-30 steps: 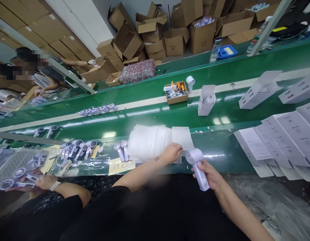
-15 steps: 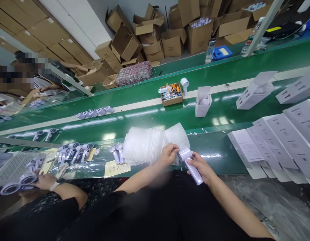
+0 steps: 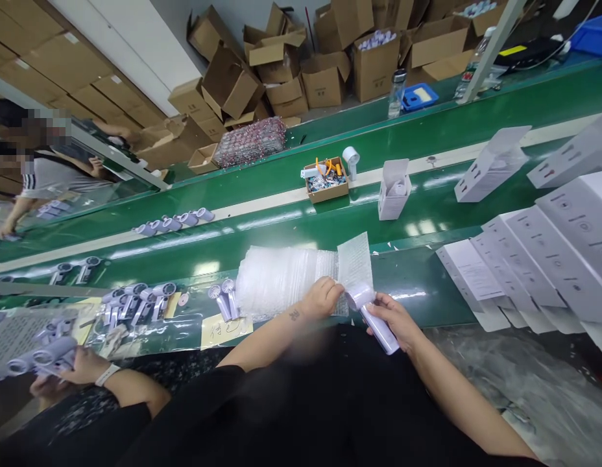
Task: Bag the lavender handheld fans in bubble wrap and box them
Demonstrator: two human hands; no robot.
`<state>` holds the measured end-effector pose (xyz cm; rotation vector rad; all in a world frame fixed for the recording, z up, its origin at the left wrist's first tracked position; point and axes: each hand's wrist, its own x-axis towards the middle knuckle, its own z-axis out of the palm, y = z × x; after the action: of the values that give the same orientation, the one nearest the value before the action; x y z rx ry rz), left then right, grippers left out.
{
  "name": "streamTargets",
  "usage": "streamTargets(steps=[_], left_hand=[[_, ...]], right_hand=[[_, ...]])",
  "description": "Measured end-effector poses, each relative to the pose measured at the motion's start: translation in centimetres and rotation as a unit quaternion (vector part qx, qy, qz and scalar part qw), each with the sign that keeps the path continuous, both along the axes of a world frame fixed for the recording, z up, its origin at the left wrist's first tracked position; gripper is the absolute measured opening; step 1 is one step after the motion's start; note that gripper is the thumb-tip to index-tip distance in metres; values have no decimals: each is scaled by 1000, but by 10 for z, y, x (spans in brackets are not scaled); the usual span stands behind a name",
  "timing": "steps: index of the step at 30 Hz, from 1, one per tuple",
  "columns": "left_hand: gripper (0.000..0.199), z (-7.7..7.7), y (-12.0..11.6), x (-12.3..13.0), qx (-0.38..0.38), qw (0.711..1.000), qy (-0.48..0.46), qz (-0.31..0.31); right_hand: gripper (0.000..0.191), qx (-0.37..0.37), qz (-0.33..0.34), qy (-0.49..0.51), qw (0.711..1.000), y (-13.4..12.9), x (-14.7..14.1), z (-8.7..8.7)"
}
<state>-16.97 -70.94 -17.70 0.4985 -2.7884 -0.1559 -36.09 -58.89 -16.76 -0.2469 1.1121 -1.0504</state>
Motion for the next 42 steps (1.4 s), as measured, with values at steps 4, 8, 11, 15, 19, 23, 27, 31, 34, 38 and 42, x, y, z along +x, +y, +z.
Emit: streamTargets(steps=[4,8,11,15,19,23,27,31,34,38,42], left_hand=[[23,1,16,-1,-35,999,27,1],[19,-1,29,-5,-40,994,38,-93],[16,-7,25,-9,21,999,44,14],[11,-9,28,-13,155,976,59,143],[10,2,44,-11,246,969,0,-1],[19,13,41,-16,432,895,16,107],[21,28,34,-25,576,802,24,156],[25,54,29,-21,643,748,55,157],[42,72,15,-17,621,773,81,105],[102,68,0,-33,520,852,38,-51],[37,40,7,-58,502,863,3,-45]], right_hand=[[39,18,-53,30,998,1,13,1],[40,30,-96,15,995,6,27,1],[39,37,-126,-5,991,9,32,6],[36,33,-151,-25,988,11,35,12],[23,93,-198,-8,976,13,42,-1],[13,153,-198,-17,968,20,45,-7],[11,109,-123,94,982,33,21,22],[23,18,-59,288,956,44,-11,59],[30,-30,-60,260,963,41,-13,72],[27,-98,-67,124,985,28,-1,64],[31,-48,-203,110,972,26,-34,20]])
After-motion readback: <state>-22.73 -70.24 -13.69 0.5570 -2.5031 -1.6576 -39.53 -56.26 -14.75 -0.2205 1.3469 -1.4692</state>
